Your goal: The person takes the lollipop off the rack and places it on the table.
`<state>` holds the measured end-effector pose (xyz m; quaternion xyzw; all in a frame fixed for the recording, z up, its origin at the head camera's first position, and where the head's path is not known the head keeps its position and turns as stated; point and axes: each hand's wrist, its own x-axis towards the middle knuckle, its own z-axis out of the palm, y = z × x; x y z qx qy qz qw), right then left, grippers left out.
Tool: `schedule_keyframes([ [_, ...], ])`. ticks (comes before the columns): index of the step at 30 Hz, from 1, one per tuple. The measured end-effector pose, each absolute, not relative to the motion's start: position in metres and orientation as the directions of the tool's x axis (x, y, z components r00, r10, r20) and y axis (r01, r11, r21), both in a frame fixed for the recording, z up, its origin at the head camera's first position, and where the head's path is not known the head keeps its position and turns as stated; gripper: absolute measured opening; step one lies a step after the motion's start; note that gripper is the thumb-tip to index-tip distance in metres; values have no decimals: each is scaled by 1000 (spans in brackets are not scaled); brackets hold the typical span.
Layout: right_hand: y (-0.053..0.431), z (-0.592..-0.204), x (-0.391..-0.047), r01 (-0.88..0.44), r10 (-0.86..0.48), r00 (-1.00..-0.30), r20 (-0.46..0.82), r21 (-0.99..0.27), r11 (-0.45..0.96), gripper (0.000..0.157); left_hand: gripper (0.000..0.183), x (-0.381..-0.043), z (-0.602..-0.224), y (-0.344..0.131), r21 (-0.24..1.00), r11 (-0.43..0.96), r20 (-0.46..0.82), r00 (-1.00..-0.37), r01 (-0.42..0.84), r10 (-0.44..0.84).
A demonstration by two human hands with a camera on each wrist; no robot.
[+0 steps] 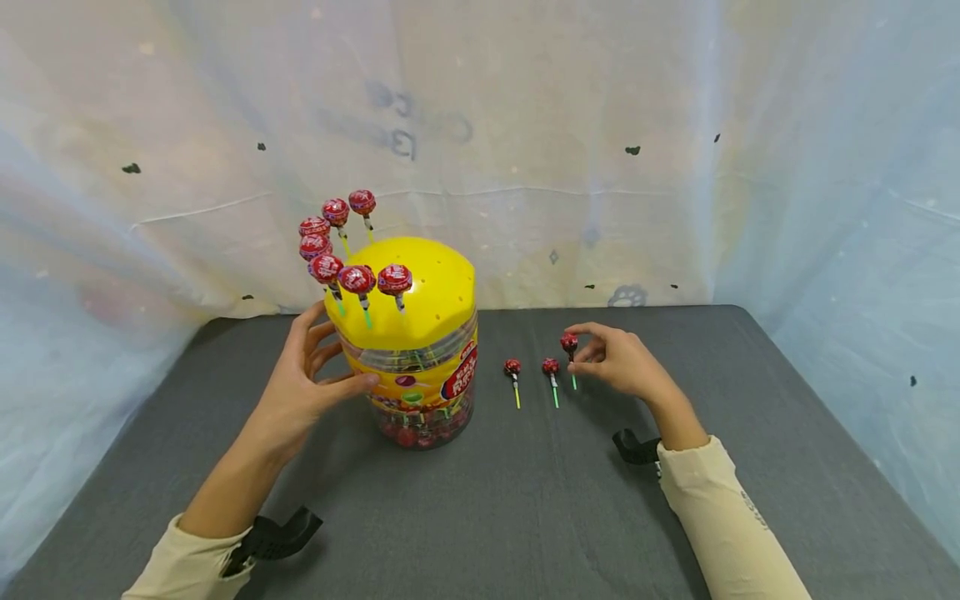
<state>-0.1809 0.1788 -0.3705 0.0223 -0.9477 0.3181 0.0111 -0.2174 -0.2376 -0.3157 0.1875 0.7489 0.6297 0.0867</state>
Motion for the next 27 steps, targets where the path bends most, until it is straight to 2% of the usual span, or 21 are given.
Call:
schedule_keyframes([
  [27,187,-398,-190,51,-18,-993,-118,-560,827,57,97,-217,-316,-237,968,162,113,-911,190,396],
])
